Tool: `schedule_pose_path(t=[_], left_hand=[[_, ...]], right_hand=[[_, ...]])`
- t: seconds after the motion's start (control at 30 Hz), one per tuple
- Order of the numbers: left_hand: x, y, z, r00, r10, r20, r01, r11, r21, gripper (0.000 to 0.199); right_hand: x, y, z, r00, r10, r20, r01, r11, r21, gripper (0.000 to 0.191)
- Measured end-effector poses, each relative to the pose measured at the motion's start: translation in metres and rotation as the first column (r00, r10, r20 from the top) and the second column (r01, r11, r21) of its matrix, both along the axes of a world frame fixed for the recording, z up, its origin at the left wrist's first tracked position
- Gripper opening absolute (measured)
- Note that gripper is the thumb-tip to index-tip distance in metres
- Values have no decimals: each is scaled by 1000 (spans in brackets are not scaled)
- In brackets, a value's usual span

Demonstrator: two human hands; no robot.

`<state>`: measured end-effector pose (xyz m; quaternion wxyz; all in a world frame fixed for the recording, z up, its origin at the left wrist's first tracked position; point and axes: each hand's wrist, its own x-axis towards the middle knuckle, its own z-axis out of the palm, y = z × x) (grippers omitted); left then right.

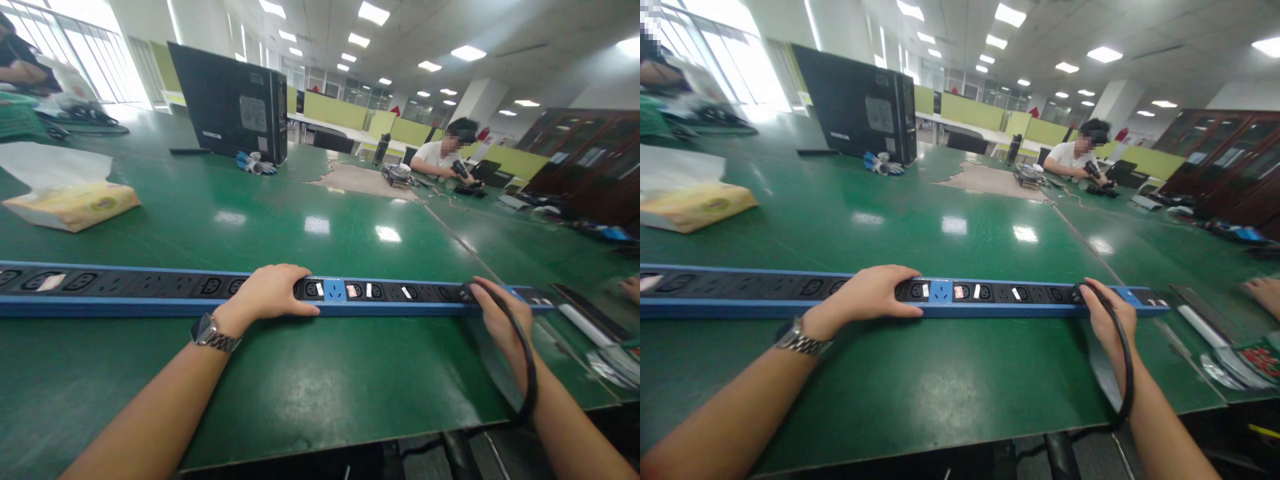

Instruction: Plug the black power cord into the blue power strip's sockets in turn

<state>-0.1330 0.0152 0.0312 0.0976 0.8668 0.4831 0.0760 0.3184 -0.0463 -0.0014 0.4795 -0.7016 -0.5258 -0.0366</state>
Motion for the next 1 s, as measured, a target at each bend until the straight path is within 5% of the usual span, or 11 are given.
schedule_pose_path(t=[0.23,0.67,0.77,0.83,0.93,1.0], left_hand=[[0,1,1,999,31,-25,-32,999,-21,83],[1,1,3,999,35,-35,-36,999,-40,84],[0,1,3,999,30,-33,-31,999,-32,84],[0,1,3,999,33,-33,-34,999,-30,83],[0,1,4,999,24,-31,-25,999,-29,83],[0,1,4,999,20,-28,-21,999,-27,82]], right_hand=[[-6,7,-12,965,23,262,-26,1000,11,43],[-6,-4,-35,951,-98,294,89,995,43,48],[-9,-3,-28,987,6,161,-4,1000,-12,46],[-9,1,-18,997,20,-71,-14,996,89,43],[3,9,0,837,93,-539,65,961,267,42],[20,13,10,728,138,-672,38,970,241,41]])
